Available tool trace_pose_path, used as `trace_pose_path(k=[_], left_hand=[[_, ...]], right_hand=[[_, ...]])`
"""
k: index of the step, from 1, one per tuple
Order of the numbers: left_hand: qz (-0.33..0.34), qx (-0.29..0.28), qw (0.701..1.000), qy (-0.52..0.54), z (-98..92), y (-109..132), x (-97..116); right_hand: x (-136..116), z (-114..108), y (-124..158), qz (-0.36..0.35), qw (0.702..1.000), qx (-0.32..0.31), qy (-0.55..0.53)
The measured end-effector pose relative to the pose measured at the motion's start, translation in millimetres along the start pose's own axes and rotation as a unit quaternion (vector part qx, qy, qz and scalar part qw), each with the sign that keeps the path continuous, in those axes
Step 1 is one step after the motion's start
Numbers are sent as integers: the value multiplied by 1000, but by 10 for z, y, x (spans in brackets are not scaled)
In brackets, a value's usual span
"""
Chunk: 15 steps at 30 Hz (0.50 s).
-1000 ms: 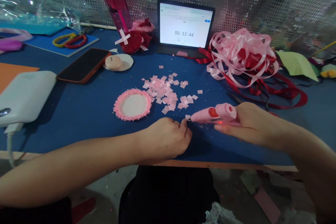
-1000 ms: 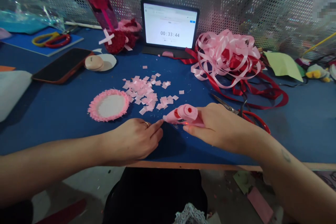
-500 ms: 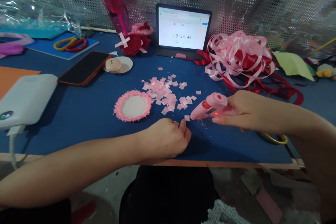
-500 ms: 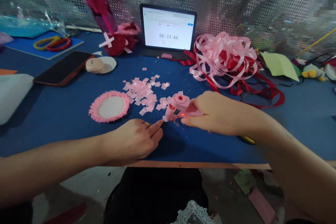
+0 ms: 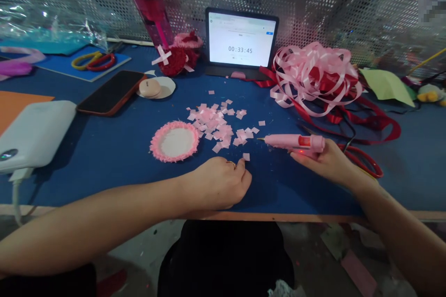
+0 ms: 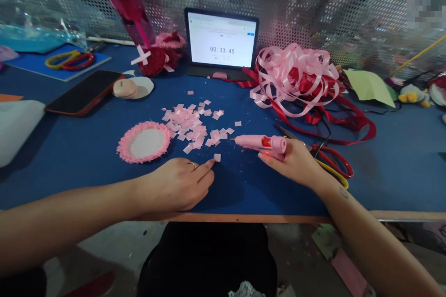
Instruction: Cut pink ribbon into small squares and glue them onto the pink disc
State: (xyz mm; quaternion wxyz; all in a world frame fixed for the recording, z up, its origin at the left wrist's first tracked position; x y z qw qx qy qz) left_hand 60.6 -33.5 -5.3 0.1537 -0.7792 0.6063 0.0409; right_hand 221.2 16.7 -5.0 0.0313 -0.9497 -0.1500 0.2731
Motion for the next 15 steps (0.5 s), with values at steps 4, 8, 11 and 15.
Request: trace_pose_path(k=[4,8,11,15], left_hand=[[7,4,1000,-6,-9,9,5],[5,-6,1000,-7,-1,9,-2],[10,-4,1000,-7,-4,9,7],[4,10,1000,-11,-11,13,-4]], right_hand=[[11,-130,39,-12,998,27,56],[-327,-743,401,-103,928,335,131],[-834,-541,464,-216,884,321,264],[-1219,331,191,-347,874,77,330]])
Point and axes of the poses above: each hand's wrist, its own y-axis away from the middle knuckle, its own z-axis out of the palm, x = y × z, the point moved 10 cm from there along -y, towards the middle knuckle, and after that the axes turned 4 degrees about -z, right-handed, at the moved point
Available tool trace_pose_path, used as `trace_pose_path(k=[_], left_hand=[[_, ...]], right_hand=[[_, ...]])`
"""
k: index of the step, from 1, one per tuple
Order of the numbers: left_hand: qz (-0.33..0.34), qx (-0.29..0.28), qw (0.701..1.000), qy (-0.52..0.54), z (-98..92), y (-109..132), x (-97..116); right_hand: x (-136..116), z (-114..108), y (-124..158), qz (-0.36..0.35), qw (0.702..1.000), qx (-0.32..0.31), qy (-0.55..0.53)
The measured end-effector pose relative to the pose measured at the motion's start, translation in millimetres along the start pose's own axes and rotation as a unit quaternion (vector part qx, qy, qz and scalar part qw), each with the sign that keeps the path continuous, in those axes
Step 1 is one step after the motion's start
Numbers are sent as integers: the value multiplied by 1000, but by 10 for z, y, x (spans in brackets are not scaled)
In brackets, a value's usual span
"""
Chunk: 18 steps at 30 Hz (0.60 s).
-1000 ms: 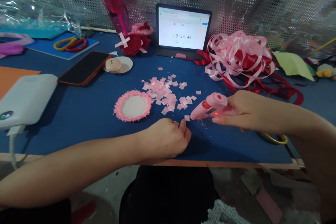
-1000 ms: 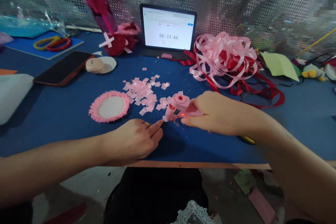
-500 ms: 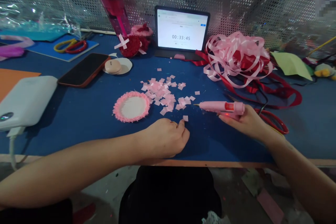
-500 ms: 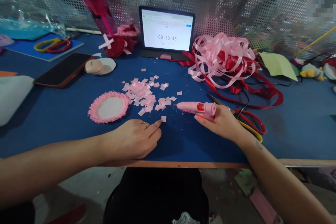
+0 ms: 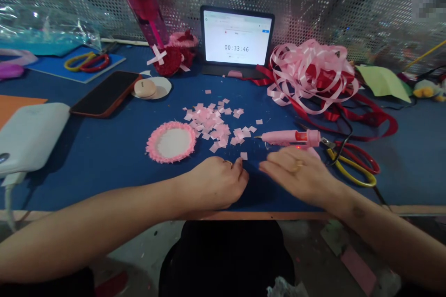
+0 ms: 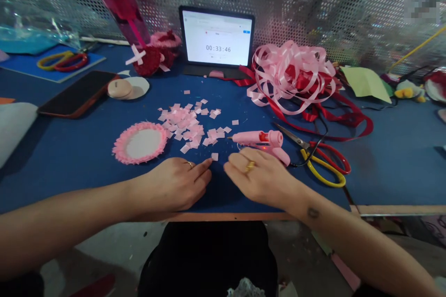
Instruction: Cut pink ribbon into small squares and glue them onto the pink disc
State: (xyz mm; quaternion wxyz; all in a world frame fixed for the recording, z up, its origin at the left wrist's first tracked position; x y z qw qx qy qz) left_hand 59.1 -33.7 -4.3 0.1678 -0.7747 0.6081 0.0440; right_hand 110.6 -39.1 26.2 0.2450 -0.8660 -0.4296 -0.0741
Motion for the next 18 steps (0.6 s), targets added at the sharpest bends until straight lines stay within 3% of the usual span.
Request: trace_pose_path(k=[5,18], left_hand=[[-2,16,1000,10,-19,5,-10],[-15,9,999,35,-33,-1,-49]], right_hand=[[-65,235,-233,-18,1000,18,-15],[-96,228,-227,-47,998,39,-1]])
Point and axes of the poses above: each hand's wrist, its own y-axis away from the middle knuckle, its own z-axis out of the palm, x = y × z, the point moved 10 cm from there along -y, towards the middle knuckle, and after that the axes turned 4 degrees about -z, right-handed, at the moved point
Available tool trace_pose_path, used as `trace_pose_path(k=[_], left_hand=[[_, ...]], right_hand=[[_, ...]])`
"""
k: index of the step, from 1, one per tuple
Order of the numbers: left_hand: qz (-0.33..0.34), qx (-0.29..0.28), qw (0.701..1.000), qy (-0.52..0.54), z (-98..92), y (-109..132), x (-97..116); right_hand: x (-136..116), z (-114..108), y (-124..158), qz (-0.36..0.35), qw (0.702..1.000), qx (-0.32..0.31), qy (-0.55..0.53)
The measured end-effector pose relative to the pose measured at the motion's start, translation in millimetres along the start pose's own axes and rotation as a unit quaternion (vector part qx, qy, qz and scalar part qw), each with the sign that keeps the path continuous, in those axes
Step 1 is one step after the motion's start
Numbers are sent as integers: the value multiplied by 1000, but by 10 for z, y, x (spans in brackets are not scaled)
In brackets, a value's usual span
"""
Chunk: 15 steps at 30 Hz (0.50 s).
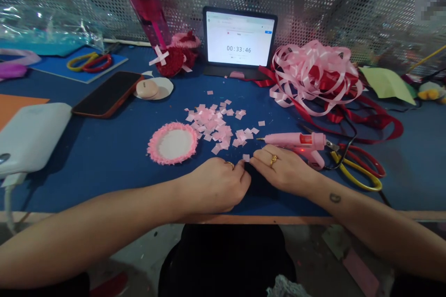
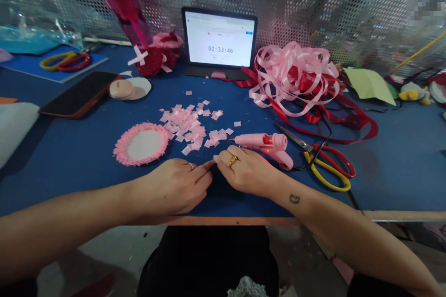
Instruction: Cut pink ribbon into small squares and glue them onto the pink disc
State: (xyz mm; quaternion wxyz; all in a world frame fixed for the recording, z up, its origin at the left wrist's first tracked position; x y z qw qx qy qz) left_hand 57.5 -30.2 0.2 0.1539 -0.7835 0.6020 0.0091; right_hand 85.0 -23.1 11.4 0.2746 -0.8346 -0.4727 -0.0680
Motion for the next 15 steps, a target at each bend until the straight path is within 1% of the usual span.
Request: trace_pose_path(k=[2,7,11,13,15], left_hand=[[-18,13,1000,16,-43,2,-63],[-81,78,993,38,-205,15,-291],[-154,124,974,107,-244,37,-500],[-161,142,966,141,-250,46,-525],[-151,162,964,148,-283,57,-502]], right_hand=[[9,-44,7,5,1000,10,9],[23,-218,71,13,998,47,29],[0,-424,111,6,994,100,33],[-30,-515,113,-5,992,120,36],[-61,-568,109,-16,991,127,41]])
Point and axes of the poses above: each hand's wrist, its own y-axis away from the middle knuckle, its own z-axis out of the palm, x = y × z, the point moved 10 cm from there along -y, towards the middle knuckle, and after that the axes turned 4 degrees about -z, right-handed, at the moved point
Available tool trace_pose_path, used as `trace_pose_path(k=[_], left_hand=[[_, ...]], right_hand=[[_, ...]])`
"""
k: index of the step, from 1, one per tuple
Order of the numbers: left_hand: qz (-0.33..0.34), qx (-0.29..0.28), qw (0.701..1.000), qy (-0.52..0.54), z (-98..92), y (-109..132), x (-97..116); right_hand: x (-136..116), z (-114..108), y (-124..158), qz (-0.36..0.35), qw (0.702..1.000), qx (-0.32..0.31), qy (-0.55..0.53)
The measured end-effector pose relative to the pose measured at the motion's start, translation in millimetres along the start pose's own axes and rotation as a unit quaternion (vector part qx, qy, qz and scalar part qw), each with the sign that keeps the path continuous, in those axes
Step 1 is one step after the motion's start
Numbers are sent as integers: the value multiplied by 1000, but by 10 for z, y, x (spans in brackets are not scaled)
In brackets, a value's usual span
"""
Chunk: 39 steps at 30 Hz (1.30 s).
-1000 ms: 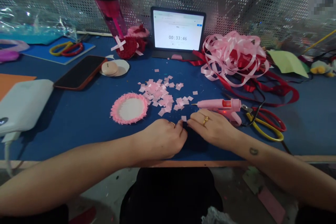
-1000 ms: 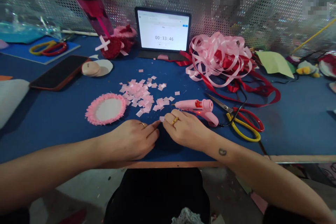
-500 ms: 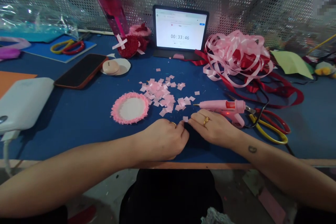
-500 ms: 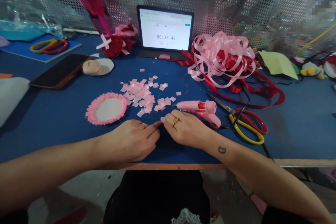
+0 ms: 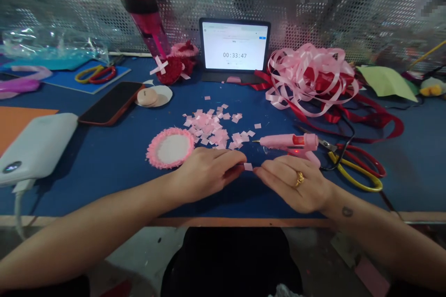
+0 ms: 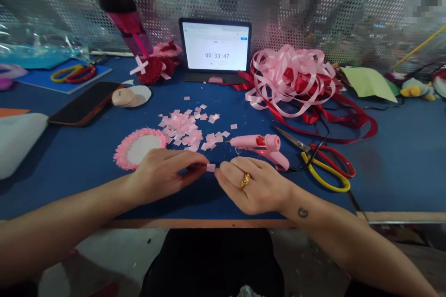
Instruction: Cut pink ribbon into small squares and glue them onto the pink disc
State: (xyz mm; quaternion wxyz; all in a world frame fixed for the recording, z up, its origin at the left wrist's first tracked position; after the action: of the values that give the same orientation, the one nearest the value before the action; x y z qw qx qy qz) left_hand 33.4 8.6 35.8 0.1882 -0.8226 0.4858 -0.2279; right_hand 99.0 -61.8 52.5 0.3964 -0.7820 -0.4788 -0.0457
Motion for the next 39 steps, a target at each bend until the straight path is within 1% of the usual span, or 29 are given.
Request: trace_pose_path(k=[5,13,16,18,20,23,25,27,29,34,39], left_hand=[[29,25,999,-15,-83,24,90],[50,12,999,1,-101,27,149],[58,29,998,0,-133,38,158],[65,51,997,-2,-177,45,170],[72,76,995,1,-232,51,185],[80,99,992,6,-290,57,210],[89,101,991,6,-294,63,231],[98,98,990,8,-285,71,247],[102,97,990,12,-277,77,252],[102,99,990,21,-274,74,249],[104,99,989,19,-266,60,254]], right_hand=[[-13,-62,-4,1,1000,15,12],[17,-57,-13,14,1000,19,-11],[15,-59,12,14,1000,21,-16],[54,-50,40,36,999,24,-31],[153,-15,74,88,994,25,-54],[327,54,136,185,976,41,-110],[383,105,159,219,961,52,-158],[392,148,162,230,952,54,-193],[393,166,163,235,948,54,-206],[405,152,164,242,944,57,-219],[411,159,155,244,944,47,-218]])
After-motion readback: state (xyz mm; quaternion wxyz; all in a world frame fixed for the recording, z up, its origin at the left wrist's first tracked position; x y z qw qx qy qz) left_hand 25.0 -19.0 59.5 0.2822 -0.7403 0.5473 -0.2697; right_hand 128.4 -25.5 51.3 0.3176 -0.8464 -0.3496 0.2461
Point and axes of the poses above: each hand's wrist, its own y-axis away from the middle knuckle, its own z-axis out of the palm, x = y × z, the point moved 10 cm from there along -y, towards the middle knuckle, and after that the axes turned 4 degrees about -z, right-handed, at the moved point
